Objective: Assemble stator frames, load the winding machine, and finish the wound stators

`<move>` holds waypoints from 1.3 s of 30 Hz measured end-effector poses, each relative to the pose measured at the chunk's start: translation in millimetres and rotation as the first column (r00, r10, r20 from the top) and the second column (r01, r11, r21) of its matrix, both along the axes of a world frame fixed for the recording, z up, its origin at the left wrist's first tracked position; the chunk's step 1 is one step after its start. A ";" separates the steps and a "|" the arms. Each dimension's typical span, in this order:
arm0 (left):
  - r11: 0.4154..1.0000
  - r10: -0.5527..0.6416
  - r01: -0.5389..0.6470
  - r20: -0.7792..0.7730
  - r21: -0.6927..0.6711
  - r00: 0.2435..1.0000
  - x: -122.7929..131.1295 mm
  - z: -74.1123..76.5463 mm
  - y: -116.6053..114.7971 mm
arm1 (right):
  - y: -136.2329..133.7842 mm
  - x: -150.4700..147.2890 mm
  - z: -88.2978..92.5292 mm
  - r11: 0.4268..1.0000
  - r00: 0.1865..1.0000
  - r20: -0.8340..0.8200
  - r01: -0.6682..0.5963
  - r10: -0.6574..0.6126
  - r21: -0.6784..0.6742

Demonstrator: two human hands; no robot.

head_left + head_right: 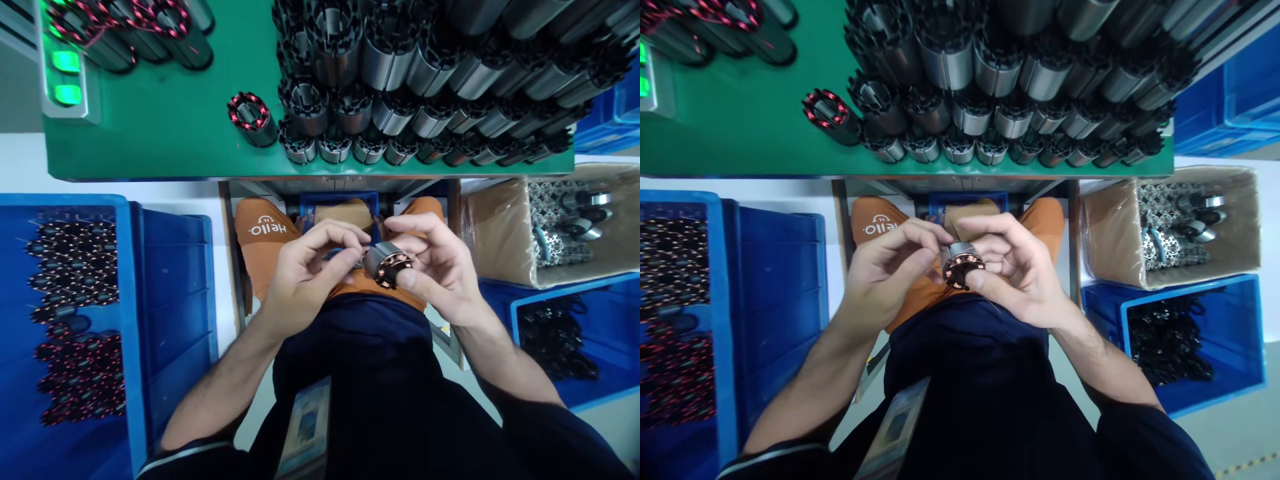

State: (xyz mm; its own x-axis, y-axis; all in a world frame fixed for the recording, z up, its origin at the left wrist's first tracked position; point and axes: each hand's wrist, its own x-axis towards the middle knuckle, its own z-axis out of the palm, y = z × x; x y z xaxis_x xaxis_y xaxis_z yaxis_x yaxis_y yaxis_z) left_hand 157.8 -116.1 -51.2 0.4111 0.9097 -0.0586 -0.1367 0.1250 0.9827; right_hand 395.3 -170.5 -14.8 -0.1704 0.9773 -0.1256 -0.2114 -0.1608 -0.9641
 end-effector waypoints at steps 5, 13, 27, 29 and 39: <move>0.945 0.211 -0.188 -0.062 0.267 0.975 -13.6 -21.9 -2.2 | -2.7 4.9 4.2 1.000 0.998 0.056 0.024 -0.025 0.010; 0.685 0.169 0.072 -0.254 0.725 0.952 -7.5 21.5 -11.4 | 1.1 -5.3 0.8 0.989 0.980 0.187 -0.095 0.073 0.111; 0.736 0.406 -0.136 -0.272 0.663 0.872 0.8 11.5 -15.2 | 1.5 -7.6 -11.3 0.837 0.876 0.201 0.315 -0.438 0.448; 0.714 0.437 -0.149 -0.268 0.684 0.859 3.2 6.8 -13.8 | -1.1 -12.9 -9.9 0.823 0.881 0.275 0.194 -0.386 0.535; 0.733 0.347 -0.086 -0.262 0.674 0.901 16.9 19.3 -10.1 | 0.4 -3.8 2.0 0.864 0.859 0.345 0.193 -0.378 0.465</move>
